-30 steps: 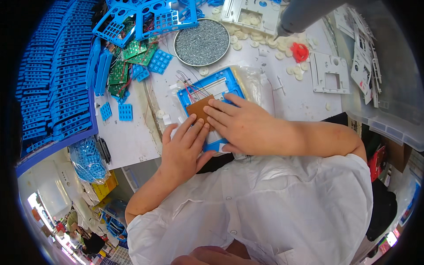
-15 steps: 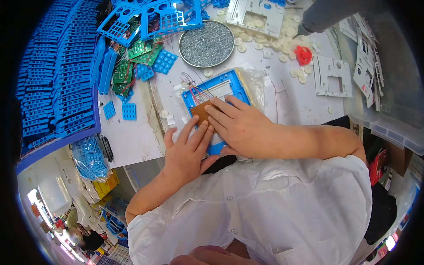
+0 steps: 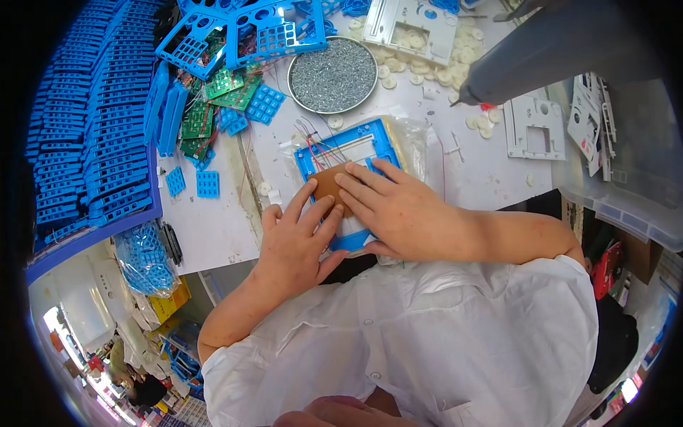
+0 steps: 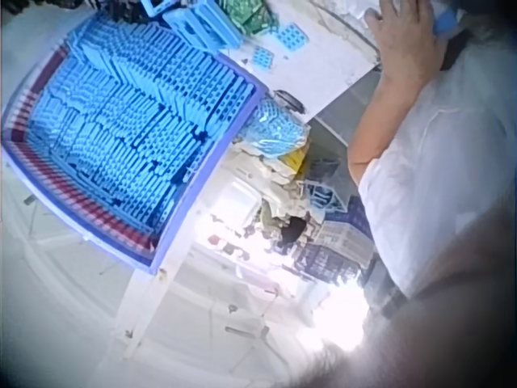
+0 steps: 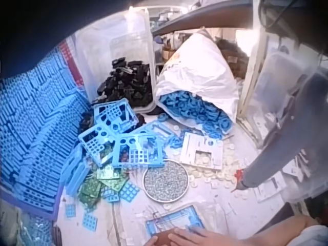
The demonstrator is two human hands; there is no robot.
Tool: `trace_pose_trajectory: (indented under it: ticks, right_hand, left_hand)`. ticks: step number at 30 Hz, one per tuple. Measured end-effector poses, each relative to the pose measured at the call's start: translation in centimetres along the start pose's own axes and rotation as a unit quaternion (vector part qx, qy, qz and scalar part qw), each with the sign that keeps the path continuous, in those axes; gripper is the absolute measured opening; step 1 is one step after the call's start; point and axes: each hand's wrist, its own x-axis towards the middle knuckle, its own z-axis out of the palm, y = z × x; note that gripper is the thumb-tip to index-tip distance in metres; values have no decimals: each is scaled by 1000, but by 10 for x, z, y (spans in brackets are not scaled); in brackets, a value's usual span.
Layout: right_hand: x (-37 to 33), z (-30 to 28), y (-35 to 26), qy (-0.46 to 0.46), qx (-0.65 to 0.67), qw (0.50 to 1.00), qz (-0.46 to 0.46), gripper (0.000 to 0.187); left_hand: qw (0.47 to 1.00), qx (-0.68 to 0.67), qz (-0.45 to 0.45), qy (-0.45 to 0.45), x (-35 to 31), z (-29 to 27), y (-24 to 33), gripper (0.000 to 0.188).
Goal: Assembling the components of an electronic toy calculator using an electric screwdriver.
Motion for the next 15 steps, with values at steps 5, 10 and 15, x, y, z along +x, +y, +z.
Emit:
trace_pose_trajectory:
  ticks: [5,10,15]
  right_hand:
    - [4,6,-4,2,-19,1000,-1,84]
    - [15,4,-10,10,-73,997,-5,71]
    - [22,1,-20,-14,-85,996,14,77]
  left_hand:
    - [1000,-8,7,-3,1,1,-2,63]
    - [999,-1,15,-29,3,-4,-5,64]
    - [998,61,-1,30,-12,8,7,65]
